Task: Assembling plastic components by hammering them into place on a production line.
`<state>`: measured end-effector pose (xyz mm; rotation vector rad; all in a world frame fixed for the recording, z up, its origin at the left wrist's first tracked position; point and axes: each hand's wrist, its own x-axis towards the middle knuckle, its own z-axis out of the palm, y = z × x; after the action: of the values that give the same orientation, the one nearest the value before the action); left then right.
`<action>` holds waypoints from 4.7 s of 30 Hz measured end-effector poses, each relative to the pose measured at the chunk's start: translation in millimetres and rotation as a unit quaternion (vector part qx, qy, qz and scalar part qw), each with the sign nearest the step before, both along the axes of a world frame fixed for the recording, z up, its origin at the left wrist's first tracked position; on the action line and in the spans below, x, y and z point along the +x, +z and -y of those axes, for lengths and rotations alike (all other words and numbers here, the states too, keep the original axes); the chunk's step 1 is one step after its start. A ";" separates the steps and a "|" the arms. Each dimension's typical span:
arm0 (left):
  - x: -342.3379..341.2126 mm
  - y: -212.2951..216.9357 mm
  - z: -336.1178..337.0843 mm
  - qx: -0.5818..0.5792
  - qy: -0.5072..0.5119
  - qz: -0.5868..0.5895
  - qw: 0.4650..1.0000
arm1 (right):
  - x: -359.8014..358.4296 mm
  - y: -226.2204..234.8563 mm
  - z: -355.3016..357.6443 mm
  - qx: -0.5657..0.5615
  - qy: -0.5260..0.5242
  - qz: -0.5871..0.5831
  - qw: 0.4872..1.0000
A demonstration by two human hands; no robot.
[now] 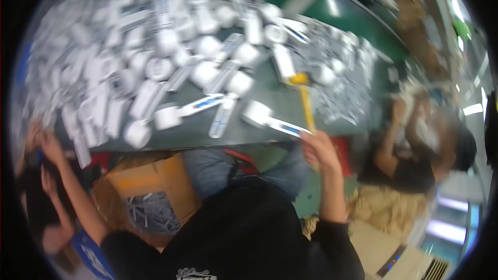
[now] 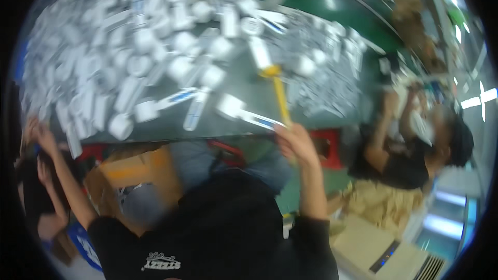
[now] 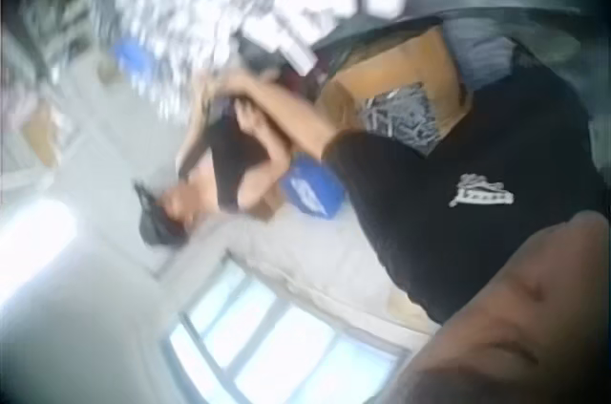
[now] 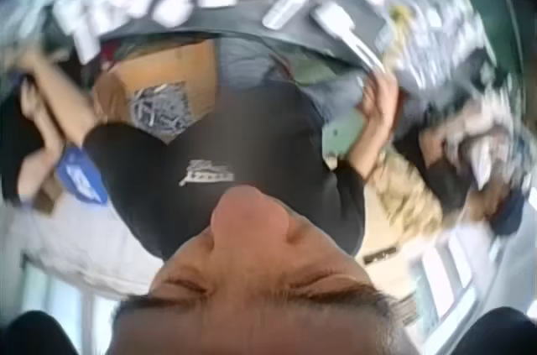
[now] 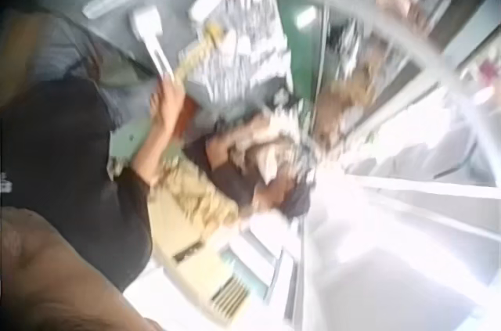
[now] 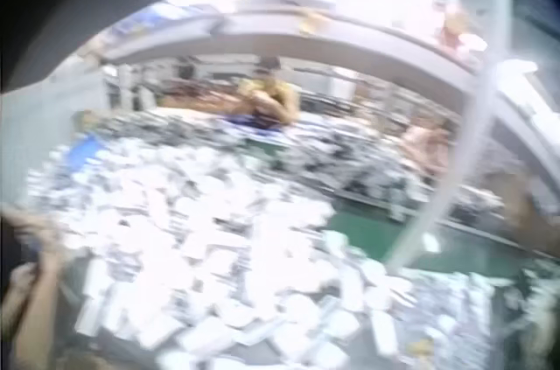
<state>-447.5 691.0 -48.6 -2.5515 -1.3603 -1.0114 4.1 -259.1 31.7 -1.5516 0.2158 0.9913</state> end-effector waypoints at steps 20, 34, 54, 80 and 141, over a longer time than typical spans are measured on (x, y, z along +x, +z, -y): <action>474.1 48.4 870.0 -0.142 -0.690 -0.060 0.707 | -26.6 -8.2 134.1 -0.134 -0.267 0.290 0.909; 390.1 136.8 787.8 -0.523 -0.538 -0.165 0.640 | -58.8 7.2 71.8 -0.029 -0.087 0.384 0.919; 406.9 65.8 686.6 -0.114 -0.657 0.007 0.745 | 0.3 20.5 -26.3 -0.099 0.008 0.263 0.960; 427.7 54.1 698.1 0.010 -0.723 -0.039 0.690 | -1.6 9.4 -11.7 -0.111 -0.008 0.232 0.966; 427.8 94.0 720.7 0.014 -0.753 -0.177 0.633 | -106.0 54.9 69.3 -0.001 -0.115 0.313 0.943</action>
<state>-19.8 -29.7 45.3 -3.1617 1.2295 -0.3354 -101.9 -328.4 86.6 -1.7193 -0.0514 0.2846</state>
